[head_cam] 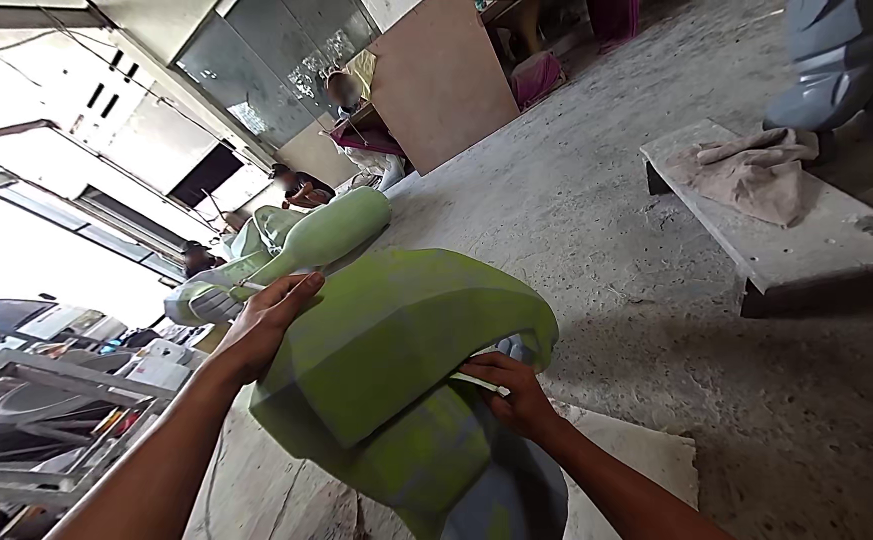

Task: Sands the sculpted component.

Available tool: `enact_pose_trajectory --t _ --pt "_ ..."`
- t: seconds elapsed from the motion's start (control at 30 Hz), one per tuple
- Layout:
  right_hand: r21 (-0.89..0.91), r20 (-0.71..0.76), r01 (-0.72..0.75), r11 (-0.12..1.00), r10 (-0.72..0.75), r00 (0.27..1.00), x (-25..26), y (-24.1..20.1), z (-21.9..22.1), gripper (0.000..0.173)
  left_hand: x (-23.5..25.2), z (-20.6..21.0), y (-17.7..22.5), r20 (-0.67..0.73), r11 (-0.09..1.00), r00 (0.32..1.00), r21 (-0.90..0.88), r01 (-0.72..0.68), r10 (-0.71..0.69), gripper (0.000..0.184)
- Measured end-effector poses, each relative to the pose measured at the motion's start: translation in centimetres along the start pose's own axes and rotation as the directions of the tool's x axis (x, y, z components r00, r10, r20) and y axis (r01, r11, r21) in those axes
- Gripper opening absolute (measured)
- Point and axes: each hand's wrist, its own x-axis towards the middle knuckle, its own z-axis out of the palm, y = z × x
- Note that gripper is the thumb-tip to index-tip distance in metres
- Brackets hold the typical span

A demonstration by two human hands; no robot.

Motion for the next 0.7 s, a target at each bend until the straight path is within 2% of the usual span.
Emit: enact_pose_trajectory --t 0.1,0.2,0.3,0.4,0.5,0.7 --pt "0.039 0.042 0.001 0.999 -0.003 0.999 0.3 -0.8 0.3 0.038 0.0 0.0 0.0 -0.009 1.0 1.0 -0.009 0.008 -0.008 0.052" --pt "0.037 0.164 -0.044 0.998 0.037 0.986 1.2 -1.9 -0.7 0.042 -0.2 0.0 0.0 -0.012 0.999 0.999 -0.022 0.03 -0.031 0.055" --pt "0.012 0.302 -0.075 0.997 0.068 0.951 2.2 -2.2 -2.1 0.041 -0.1 0.0 -0.2 -0.011 0.998 0.998 -0.036 0.06 -0.06 0.058" --pt "0.011 0.363 -0.054 0.998 0.046 0.931 2.0 -1.8 -3.1 0.038 0.0 0.1 -0.2 -0.024 0.997 0.996 -0.022 0.081 -0.081 0.061" --pt "0.022 0.375 -0.041 0.999 0.03 0.926 0.6 -1.6 -3.7 0.039 0.3 -0.1 -0.6 -0.025 0.995 0.995 -0.009 0.096 -0.096 0.069" --pt "0.043 0.303 -0.05 0.998 0.035 0.952 -3.0 -1.4 -3.4 0.04 0.0 0.0 -0.3 -0.025 0.994 0.994 -0.023 0.107 -0.108 0.065"
